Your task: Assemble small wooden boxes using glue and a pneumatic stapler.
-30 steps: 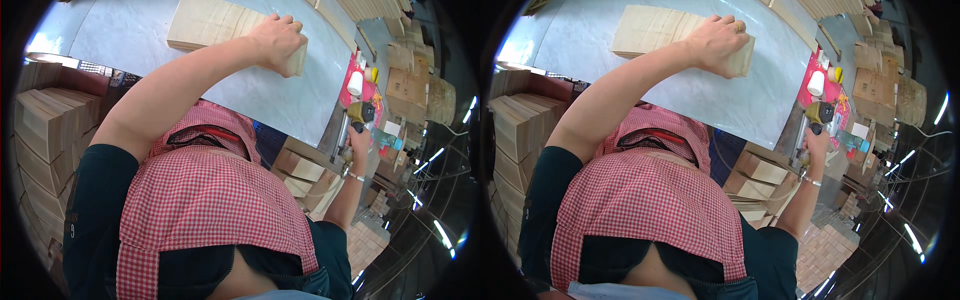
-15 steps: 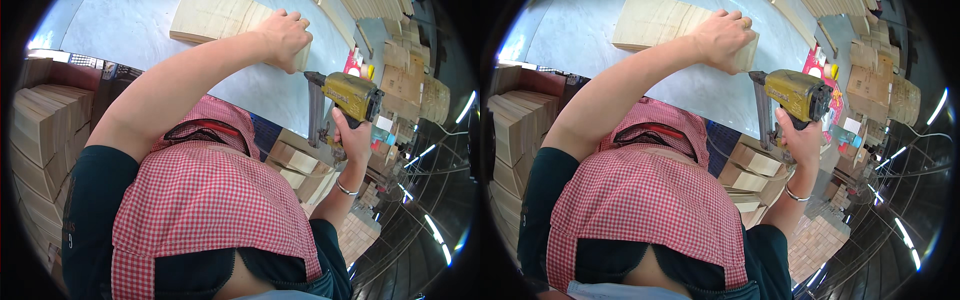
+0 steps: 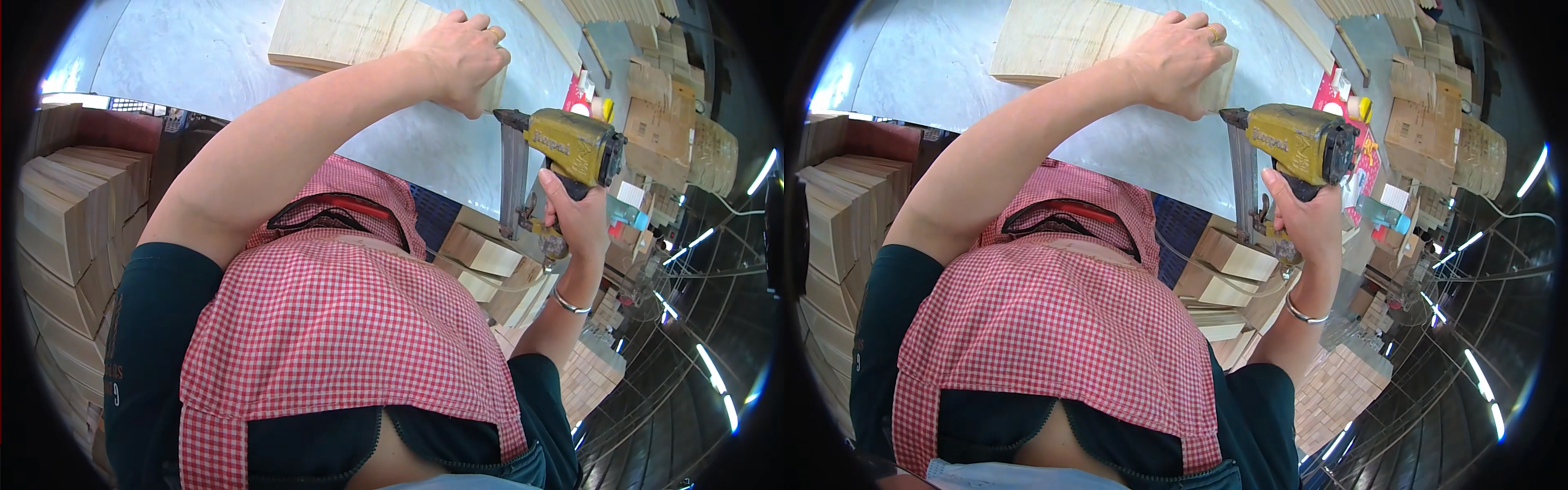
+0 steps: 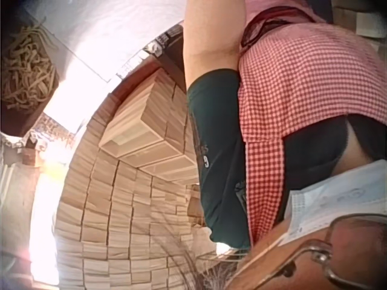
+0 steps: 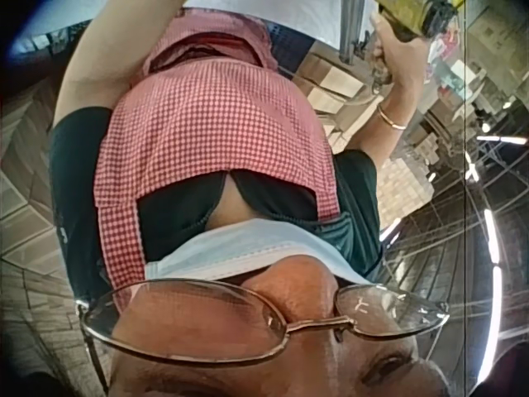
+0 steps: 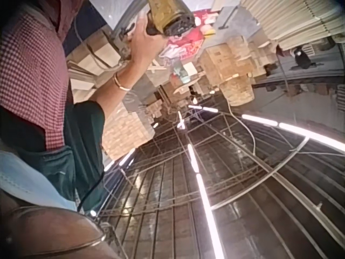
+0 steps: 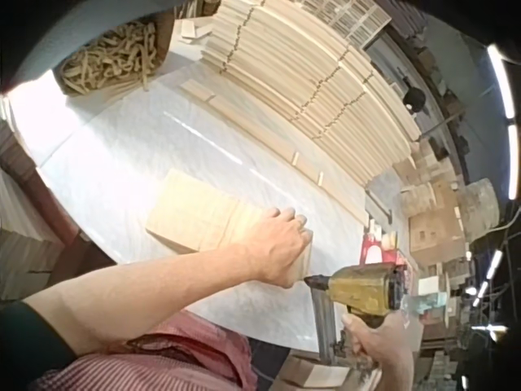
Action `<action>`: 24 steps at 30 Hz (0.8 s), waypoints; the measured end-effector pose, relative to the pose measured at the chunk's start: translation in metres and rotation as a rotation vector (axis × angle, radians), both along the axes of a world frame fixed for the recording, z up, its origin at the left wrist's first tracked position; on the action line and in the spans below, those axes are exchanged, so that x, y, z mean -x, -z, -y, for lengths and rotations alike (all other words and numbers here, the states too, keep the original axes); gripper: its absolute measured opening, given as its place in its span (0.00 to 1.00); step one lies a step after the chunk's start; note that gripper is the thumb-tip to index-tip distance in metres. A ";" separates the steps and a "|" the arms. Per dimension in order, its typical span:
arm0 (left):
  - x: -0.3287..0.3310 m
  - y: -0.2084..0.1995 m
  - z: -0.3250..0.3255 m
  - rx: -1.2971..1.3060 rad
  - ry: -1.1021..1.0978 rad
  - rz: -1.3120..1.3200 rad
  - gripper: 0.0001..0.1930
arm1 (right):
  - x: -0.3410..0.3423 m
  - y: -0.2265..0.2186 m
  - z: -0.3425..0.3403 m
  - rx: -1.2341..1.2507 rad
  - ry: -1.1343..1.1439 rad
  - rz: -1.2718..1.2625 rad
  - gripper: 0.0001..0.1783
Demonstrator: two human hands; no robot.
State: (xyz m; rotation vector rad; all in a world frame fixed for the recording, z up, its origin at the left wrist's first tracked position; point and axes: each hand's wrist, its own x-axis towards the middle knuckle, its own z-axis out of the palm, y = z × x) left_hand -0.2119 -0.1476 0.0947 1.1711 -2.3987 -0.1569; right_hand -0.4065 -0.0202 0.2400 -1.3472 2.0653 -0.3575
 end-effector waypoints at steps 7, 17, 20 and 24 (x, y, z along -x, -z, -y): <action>-0.054 -0.059 0.000 -0.387 0.199 0.107 0.47 | -0.003 -0.002 0.004 0.039 -0.023 0.004 0.12; -0.194 -0.026 -0.015 -0.434 0.107 -0.096 0.29 | -0.014 -0.004 -0.004 0.159 -0.053 0.038 0.17; -0.164 -0.023 -0.023 -0.205 0.083 -0.118 0.29 | -0.021 -0.006 -0.003 0.135 -0.101 0.027 0.16; -0.138 -0.019 -0.027 -0.257 0.024 -0.103 0.29 | -0.025 -0.003 -0.001 0.155 -0.096 0.067 0.18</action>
